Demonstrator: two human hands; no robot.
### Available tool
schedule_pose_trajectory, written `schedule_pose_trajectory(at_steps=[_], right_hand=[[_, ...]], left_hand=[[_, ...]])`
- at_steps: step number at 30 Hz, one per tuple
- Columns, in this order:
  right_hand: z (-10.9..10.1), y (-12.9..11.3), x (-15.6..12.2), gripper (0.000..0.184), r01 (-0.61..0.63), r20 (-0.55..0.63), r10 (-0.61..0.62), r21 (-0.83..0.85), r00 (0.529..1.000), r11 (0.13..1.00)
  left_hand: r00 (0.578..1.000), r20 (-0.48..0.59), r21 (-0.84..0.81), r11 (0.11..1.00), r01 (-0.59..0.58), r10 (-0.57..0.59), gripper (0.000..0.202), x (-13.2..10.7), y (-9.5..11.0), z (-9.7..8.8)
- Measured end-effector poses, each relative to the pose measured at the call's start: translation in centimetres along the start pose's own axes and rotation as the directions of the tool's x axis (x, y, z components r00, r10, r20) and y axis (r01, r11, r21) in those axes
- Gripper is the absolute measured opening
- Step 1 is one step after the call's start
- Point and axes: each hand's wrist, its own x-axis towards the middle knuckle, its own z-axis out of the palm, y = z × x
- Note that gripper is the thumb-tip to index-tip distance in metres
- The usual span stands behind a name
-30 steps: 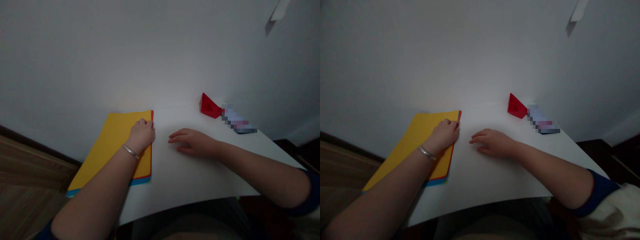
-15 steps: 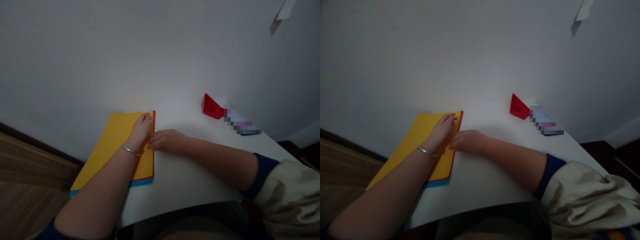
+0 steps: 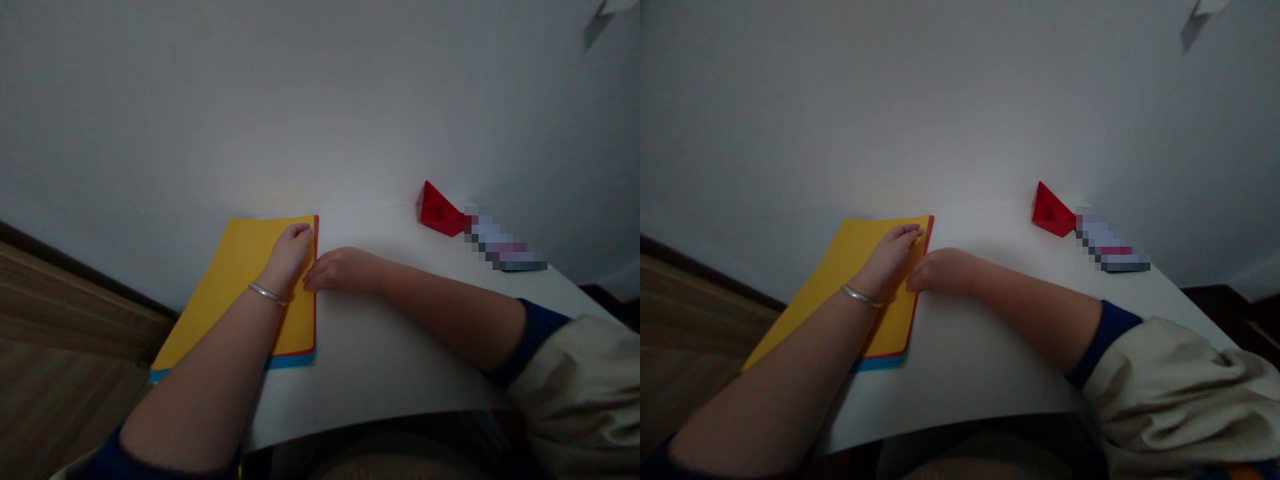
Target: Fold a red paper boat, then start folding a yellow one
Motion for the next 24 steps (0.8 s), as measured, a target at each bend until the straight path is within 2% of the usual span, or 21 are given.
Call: schedule_pose_trajectory(at_steps=[4,14,19,24], right_hand=[[-0.3,-0.1,-0.1,0.029,0.049,0.067,-0.046,-0.034,0.997,0.998],[0.0,-0.6,-0.3,0.023,0.062,0.035,-0.056,-0.223,0.998,0.973],[0.7,-1.0,0.1,0.019,-0.019,-0.079,-0.002,-0.258,0.997,0.966],[1.2,-0.9,0.2,0.018,-0.103,-0.201,0.079,-0.113,0.976,0.988]], left_hand=[[1.000,-0.001,0.020,1.000,0.016,-0.016,0.035,-0.1,0.4,0.0],[1.000,-0.004,0.019,1.000,0.024,-0.024,0.035,-0.5,0.6,0.0],[0.999,-0.010,-0.016,0.999,0.031,-0.032,0.035,-0.9,1.2,0.1],[0.998,-0.012,-0.048,0.997,0.067,-0.068,0.033,-1.4,2.4,-0.3]])
